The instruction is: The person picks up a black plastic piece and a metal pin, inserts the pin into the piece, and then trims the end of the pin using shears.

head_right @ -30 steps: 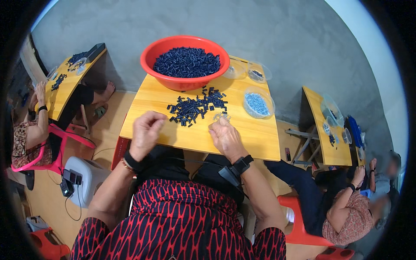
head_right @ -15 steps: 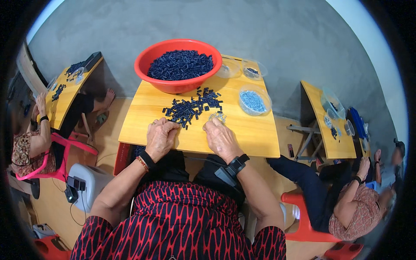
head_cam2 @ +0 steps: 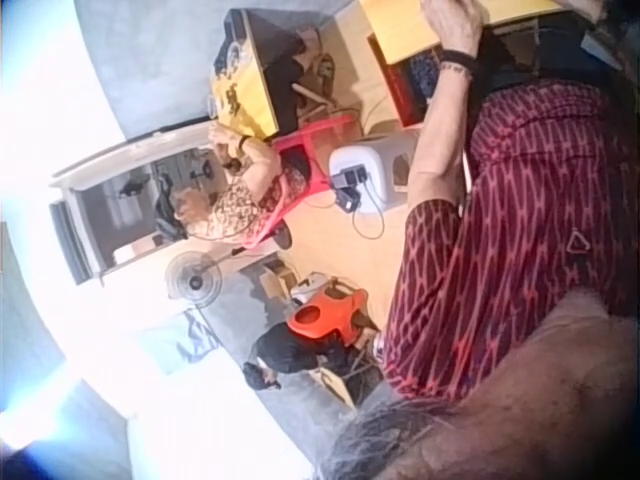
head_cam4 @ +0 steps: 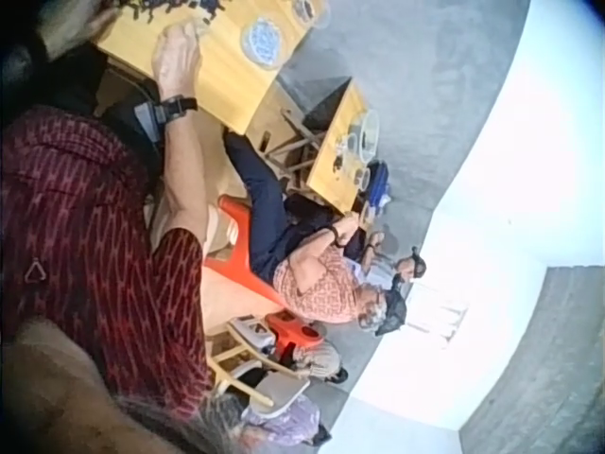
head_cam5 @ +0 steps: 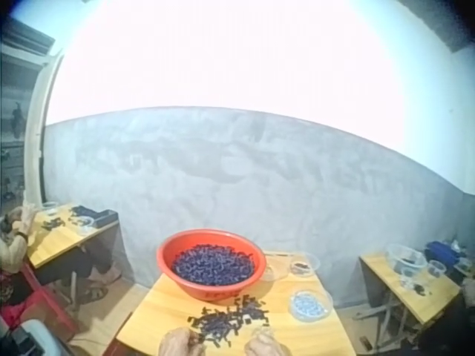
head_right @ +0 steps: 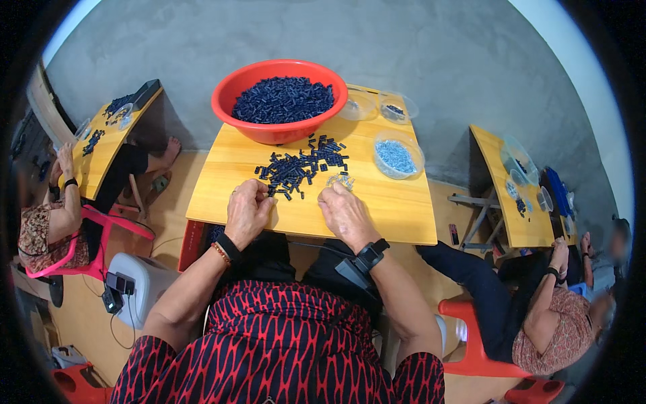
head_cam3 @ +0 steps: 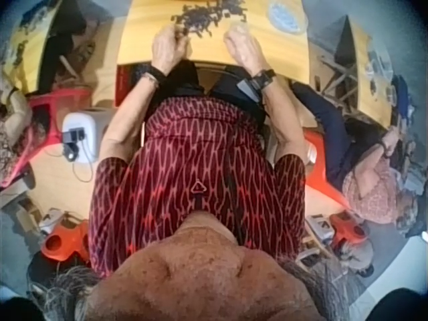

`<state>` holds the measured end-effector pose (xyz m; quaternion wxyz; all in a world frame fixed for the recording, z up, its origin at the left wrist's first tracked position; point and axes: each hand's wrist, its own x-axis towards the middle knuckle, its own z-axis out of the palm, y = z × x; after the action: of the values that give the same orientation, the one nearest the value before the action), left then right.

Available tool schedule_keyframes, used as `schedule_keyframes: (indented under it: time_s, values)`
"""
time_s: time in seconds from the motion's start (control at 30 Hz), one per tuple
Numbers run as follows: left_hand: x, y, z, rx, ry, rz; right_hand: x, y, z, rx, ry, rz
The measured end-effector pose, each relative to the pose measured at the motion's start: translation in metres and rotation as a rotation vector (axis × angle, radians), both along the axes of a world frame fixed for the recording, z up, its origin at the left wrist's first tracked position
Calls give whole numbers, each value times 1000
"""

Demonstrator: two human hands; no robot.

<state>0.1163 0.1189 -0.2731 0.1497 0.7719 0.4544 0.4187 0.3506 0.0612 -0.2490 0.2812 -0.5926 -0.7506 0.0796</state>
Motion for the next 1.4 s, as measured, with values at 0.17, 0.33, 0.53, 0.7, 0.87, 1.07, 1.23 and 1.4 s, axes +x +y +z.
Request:
schedule_keyframes:
  time_s: [0.17,0.33,0.53,0.7,0.87,1.07,1.23,1.4]
  values:
    - [6,2,-3,27,81,62,-2,1,-4,85,-15,5]
    - [7,3,-4,110,97,77,-5,-3,0,69,46,-28]
    - [1,0,-1,-120,-181,3,-7,-8,8,-138,663,-84]
    - [-8,-8,10,-281,-407,-149,-28,-14,24,-173,903,36]
    - [-5,-23,24,-446,-791,-345,-51,-21,43,-189,877,159]
    - [-5,-45,33,-740,-933,-449,-61,-26,54,-191,840,198]
    - [-3,-52,36,-761,-917,-495,-58,-27,57,-235,844,185]
    - [-3,-54,35,-747,-894,-484,-55,-30,58,-239,826,193]
